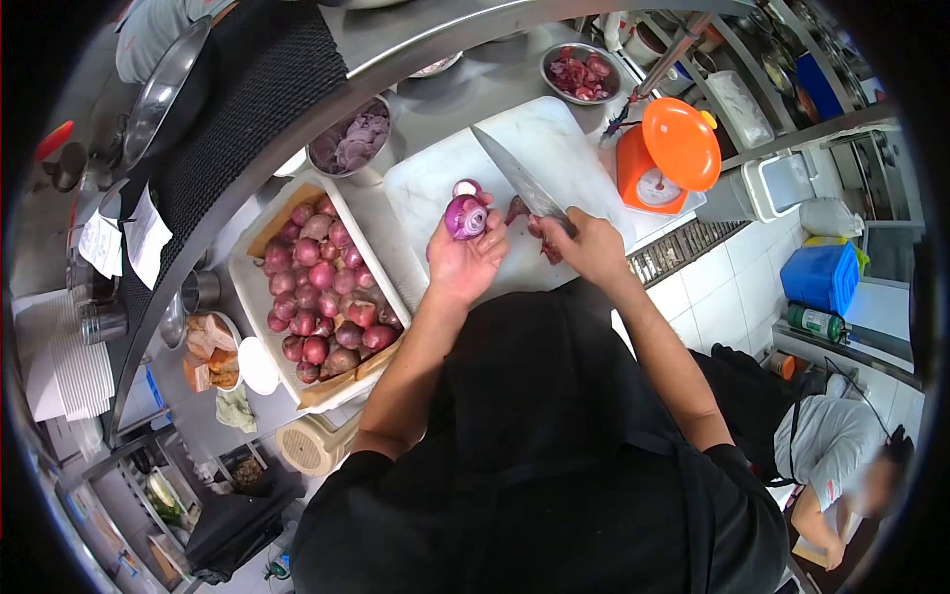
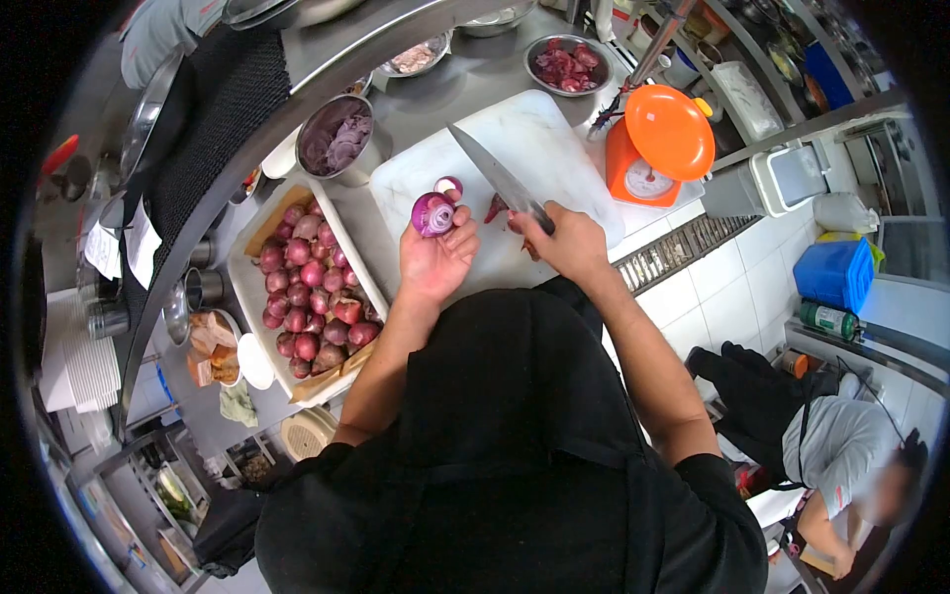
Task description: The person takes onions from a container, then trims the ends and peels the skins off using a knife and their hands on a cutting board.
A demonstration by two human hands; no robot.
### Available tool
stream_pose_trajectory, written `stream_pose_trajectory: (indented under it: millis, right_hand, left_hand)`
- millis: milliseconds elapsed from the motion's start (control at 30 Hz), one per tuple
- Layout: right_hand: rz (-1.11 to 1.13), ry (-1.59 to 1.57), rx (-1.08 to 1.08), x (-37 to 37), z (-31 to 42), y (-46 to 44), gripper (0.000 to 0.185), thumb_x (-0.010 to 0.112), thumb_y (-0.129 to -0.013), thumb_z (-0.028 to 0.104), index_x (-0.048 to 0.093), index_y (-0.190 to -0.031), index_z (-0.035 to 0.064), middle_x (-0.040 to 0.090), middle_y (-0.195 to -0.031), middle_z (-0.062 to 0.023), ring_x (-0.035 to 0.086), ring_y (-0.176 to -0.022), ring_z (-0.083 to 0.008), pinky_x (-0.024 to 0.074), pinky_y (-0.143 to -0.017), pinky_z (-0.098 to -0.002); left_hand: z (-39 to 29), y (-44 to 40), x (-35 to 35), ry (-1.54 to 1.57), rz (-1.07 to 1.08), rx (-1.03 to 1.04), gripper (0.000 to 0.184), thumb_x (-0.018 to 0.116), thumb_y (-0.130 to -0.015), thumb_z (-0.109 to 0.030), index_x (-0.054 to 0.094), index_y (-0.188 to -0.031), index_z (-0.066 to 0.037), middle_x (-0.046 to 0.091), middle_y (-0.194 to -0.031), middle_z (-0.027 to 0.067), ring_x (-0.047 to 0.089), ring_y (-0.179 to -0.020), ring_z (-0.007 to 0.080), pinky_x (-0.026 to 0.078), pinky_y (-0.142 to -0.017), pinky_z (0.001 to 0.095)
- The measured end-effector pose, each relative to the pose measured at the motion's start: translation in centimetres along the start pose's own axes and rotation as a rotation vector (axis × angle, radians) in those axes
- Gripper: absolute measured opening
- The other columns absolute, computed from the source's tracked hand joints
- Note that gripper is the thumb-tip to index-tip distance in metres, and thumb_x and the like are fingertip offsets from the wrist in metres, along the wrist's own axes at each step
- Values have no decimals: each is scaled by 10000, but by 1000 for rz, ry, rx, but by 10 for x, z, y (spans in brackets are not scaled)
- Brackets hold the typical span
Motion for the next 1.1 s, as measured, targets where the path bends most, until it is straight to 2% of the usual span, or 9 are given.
stream_pose_trajectory:
  millis: [133, 267, 367, 533, 633, 733, 833, 967, 1100]
  right_hand:
    - [-113, 114, 8, 6, -24, -10, 624, 701, -926, 662, 715, -910, 39, 738, -723, -149, 742, -704, -377, 577, -673, -446]
    - [-121, 308, -8, -10, -4, 1, 632, 698, -924, 660, 709, -926, 28, 724, -697, -167, 744, -709, -384, 581, -678, -467]
    - [-146, 314, -5, -16, 1, 5, 633, 710, -910, 667, 697, -903, 34, 719, -686, -181, 746, -711, -385, 578, -666, -473]
    - [-120, 9, 55, -31, 19, 13, 564, 768, -908, 590, 665, -860, 38, 736, -697, -150, 752, -669, -307, 571, -629, -402]
    - [-75, -176, 22, -37, 36, 20, 530, 805, -907, 524, 639, -820, 28, 725, -685, -132, 737, -640, -254, 551, -606, -368]
    - [-86, -200, -44, -35, 39, 20, 535, 830, -896, 495, 624, -785, 14, 697, -662, -126, 705, -608, -231, 523, -584, -368]
    - [-77, -221, -87, -34, 42, 20, 549, 840, -889, 495, 625, -769, 4, 670, -645, -129, 670, -579, -236, 499, -569, -383]
    - [-40, -214, -109, -26, 38, 17, 546, 814, -906, 510, 652, -792, 2, 664, -646, -138, 661, -574, -251, 490, -566, -387]
    - [-53, -266, -22, -24, 28, 14, 552, 760, -940, 534, 685, -815, 2, 702, -656, -120, 706, -597, -237, 534, -602, -374]
  left_hand:
    - [2, 0, 3, -35, -92, 25, 426, 522, -1073, -416, 654, -1202, -33, 630, -918, 89, 482, -656, 150, 381, -580, 291]
    - [7, -2, 10, -8, -14, -40, 459, 523, -1059, -418, 627, -1210, 3, 597, -989, 120, 479, -709, 162, 392, -617, 286]
    - [9, -1, 5, -42, -31, -52, 492, 520, -1062, -450, 631, -1201, 8, 617, -1020, 131, 504, -748, 175, 405, -642, 288]
    - [10, -4, -2, -134, -48, -25, 494, 550, -1070, -440, 625, -1256, 12, 652, -1072, 138, 541, -809, 188, 432, -682, 298]
    - [11, -5, -3, -143, -115, -30, 307, 598, -1062, -347, 644, -1160, -60, 669, -1064, 77, 549, -766, 172, 456, -678, 310]
    - [9, -2, 4, -278, -100, -44, 266, 630, -1053, -273, 625, -1240, -84, 694, -1095, 66, 604, -801, 170, 474, -692, 290]
    - [4, 7, 21, -504, -237, 52, 346, 614, -1062, -278, 582, -1357, -100, 711, -1114, 69, 654, -856, 165, 485, -707, 271]
    - [7, 5, 26, -552, -189, 26, 427, 593, -1060, -293, 543, -1441, -108, 712, -1108, 74, 674, -905, 171, 487, -719, 273]
    - [7, 1, 16, -481, -159, 17, 448, 574, -1041, -292, 548, -1449, -106, 700, -1100, 67, 668, -899, 173, 486, -725, 284]
Point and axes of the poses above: each hand's wrist, its own y-axis away from the middle knuckle, its own x-axis out of the palm, z = x × y, the point moved 8 cm from there along -y, towards the middle knuckle
